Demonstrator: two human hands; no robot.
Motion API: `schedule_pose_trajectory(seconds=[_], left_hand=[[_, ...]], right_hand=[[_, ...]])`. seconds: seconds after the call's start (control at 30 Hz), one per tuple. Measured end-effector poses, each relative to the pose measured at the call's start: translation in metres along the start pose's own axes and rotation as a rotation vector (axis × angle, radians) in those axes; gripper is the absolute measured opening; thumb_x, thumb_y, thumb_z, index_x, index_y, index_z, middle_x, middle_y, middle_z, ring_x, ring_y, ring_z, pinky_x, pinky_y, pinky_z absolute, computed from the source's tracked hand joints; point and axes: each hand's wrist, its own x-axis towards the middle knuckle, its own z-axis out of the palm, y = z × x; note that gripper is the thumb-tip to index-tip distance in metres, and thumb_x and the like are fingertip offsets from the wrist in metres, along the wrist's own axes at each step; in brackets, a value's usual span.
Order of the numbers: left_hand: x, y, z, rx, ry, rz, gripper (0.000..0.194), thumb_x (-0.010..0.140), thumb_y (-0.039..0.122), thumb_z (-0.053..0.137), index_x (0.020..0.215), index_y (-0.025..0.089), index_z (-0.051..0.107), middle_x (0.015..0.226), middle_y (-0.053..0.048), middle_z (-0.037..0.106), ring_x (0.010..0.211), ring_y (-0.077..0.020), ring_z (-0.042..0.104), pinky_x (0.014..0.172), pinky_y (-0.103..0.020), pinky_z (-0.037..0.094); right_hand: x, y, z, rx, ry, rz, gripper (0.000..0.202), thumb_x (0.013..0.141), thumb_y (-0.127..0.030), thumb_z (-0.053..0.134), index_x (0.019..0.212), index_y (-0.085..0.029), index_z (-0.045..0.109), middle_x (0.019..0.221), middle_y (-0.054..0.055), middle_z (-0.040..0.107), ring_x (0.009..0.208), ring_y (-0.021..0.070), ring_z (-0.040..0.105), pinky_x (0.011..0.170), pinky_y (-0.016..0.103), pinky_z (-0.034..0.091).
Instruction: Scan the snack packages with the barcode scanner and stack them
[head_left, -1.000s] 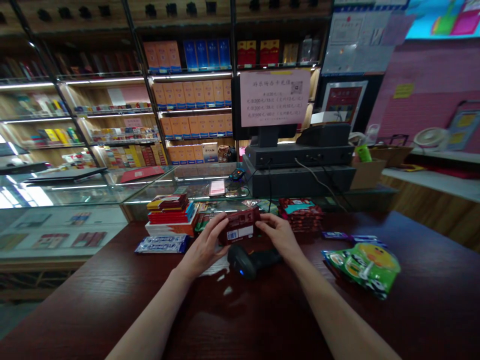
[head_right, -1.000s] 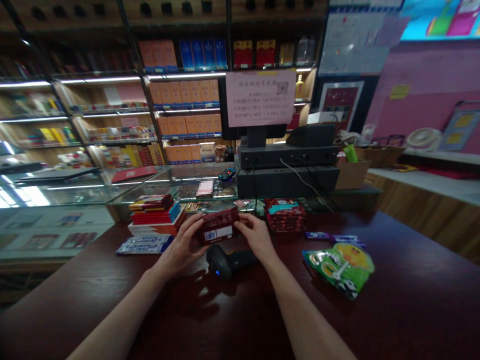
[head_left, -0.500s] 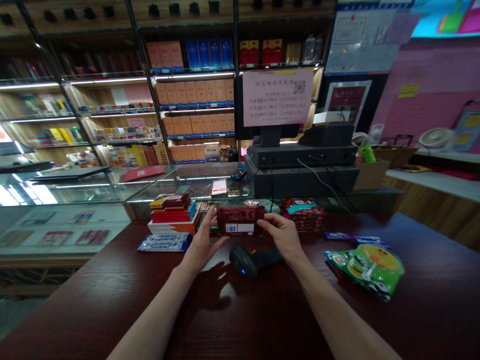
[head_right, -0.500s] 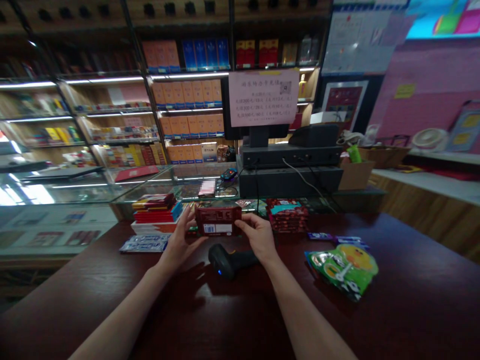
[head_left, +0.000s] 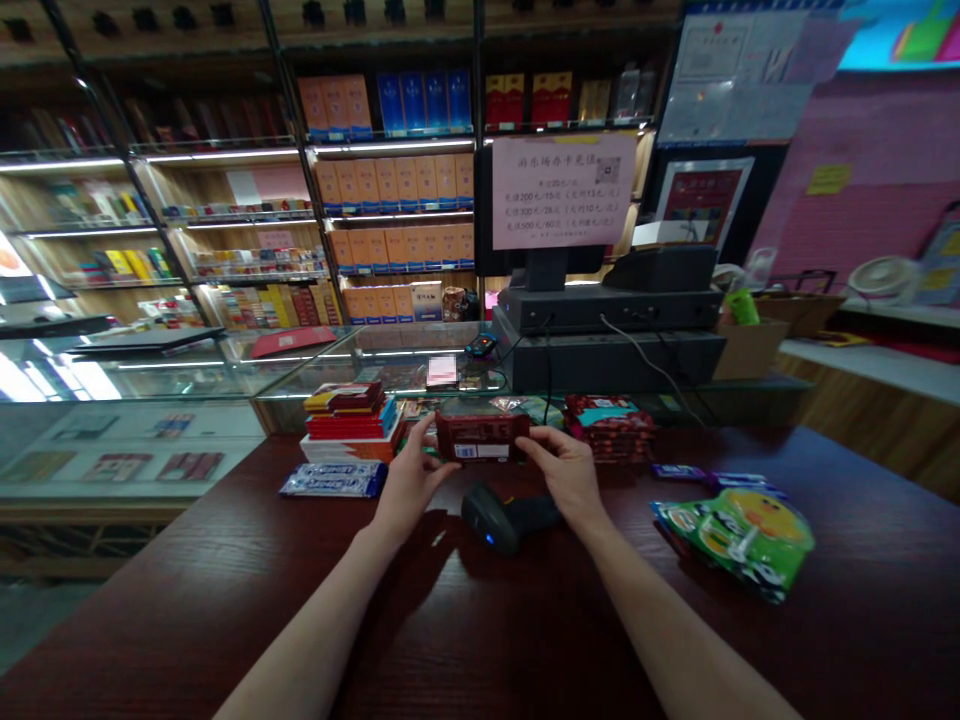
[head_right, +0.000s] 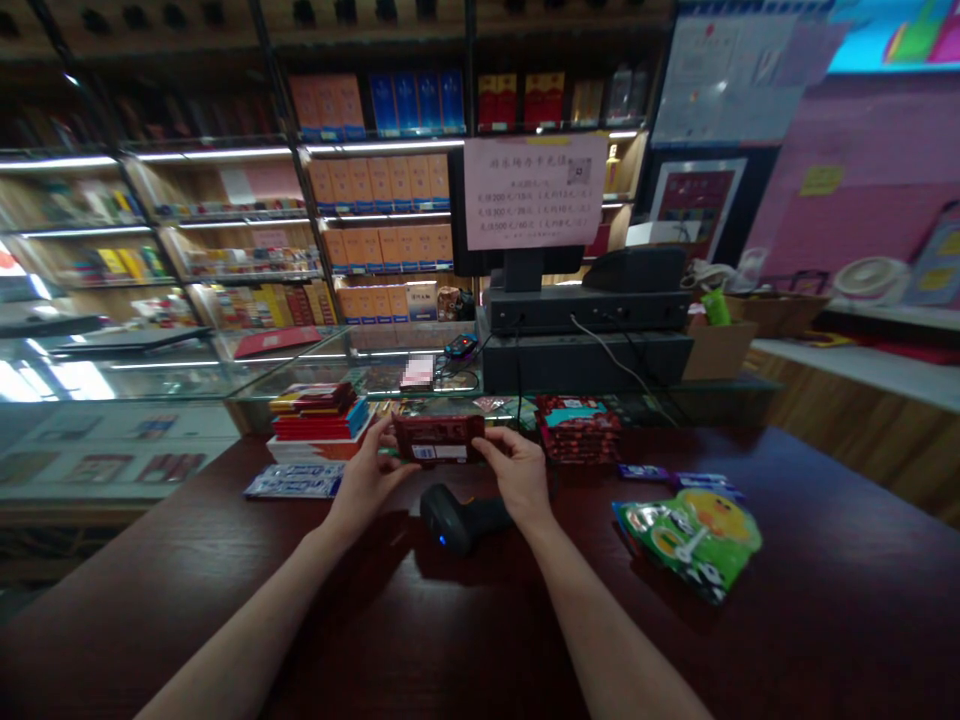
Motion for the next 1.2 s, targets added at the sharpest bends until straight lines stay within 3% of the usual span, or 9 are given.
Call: schedule_pose_trajectory(seconds=[0.17, 0.37, 0.5, 0.67, 0.87, 1.03, 1.2], left_hand=[[0.003, 0.005, 0.002, -0.287, -0.040, -0.156, 0.068, 0.072, 0.033, 0.076, 0.133, 0.025, 0.047, 0.106, -0.002, 0.061, 0.076, -0.0126, 0.069, 0.074, -0.029, 0.057], [0.004, 0.005, -0.001, -0.664, -0.091, -0.317, 0.073, 0.084, 0.050, 0.067, 0.145, 0.026, 0.035, 0.127, -0.011, 0.057, 0.102, -0.0208, 0.070, 0.100, -0.041, 0.050], [0.005, -0.004, -0.002, -0.791, -0.084, -0.407, 0.084, 0.078, 0.048, 0.076, 0.147, 0.025, 0.033, 0.132, -0.013, 0.056, 0.106, -0.0214, 0.069, 0.104, -0.040, 0.047], [0.006, -0.009, -0.004, -0.814, -0.099, -0.396, 0.086, 0.078, 0.044, 0.077, 0.149, 0.024, 0.033, 0.133, -0.014, 0.058, 0.110, -0.0206, 0.067, 0.107, -0.039, 0.045], [0.006, -0.003, -0.015, -0.738, -0.125, -0.278, 0.095, 0.070, 0.034, 0.083, 0.150, 0.028, 0.033, 0.150, -0.014, 0.046, 0.123, -0.0285, 0.059, 0.108, -0.046, 0.045], [0.011, -0.004, -0.024, -0.690, -0.165, -0.155, 0.110, 0.061, 0.024, 0.087, 0.153, 0.029, 0.027, 0.152, -0.013, 0.044, 0.140, -0.0297, 0.044, 0.116, -0.045, 0.035], [0.016, -0.006, -0.033, -0.659, -0.186, -0.142, 0.116, 0.059, 0.022, 0.086, 0.155, 0.029, 0.020, 0.155, -0.015, 0.039, 0.142, -0.0307, 0.040, 0.116, -0.047, 0.035]], right_hand=[[0.002, 0.000, -0.001, 0.009, 0.038, 0.007, 0.024, 0.071, -0.041, 0.077, 0.079, -0.019, 0.077, 0.073, 0.001, 0.073, 0.066, 0.0173, 0.063, 0.066, 0.028, 0.048], [0.002, 0.002, -0.001, -0.026, 0.059, -0.020, 0.022, 0.072, -0.040, 0.075, 0.080, -0.019, 0.077, 0.076, 0.001, 0.075, 0.071, 0.0196, 0.066, 0.070, 0.030, 0.050], [0.000, 0.003, -0.001, -0.059, 0.035, -0.067, 0.019, 0.075, -0.037, 0.070, 0.083, -0.021, 0.078, 0.082, 0.002, 0.077, 0.078, 0.0217, 0.068, 0.075, 0.032, 0.051], [-0.004, 0.003, -0.001, -0.118, -0.028, -0.132, 0.019, 0.080, -0.031, 0.063, 0.089, -0.024, 0.078, 0.093, 0.003, 0.078, 0.091, 0.0240, 0.070, 0.087, 0.038, 0.052], [-0.001, 0.001, -0.001, -0.092, -0.059, -0.242, 0.017, 0.082, -0.029, 0.063, 0.088, -0.027, 0.079, 0.105, 0.005, 0.073, 0.101, 0.0226, 0.067, 0.092, 0.037, 0.051], [0.002, -0.002, -0.001, -0.169, -0.060, -0.277, 0.018, 0.085, -0.032, 0.063, 0.091, -0.027, 0.079, 0.090, 0.004, 0.068, 0.088, 0.0202, 0.064, 0.083, 0.034, 0.051], [0.006, -0.003, 0.002, -0.252, -0.126, -0.238, 0.023, 0.087, -0.030, 0.058, 0.098, -0.026, 0.078, 0.085, 0.003, 0.072, 0.086, 0.0212, 0.066, 0.085, 0.036, 0.050]])
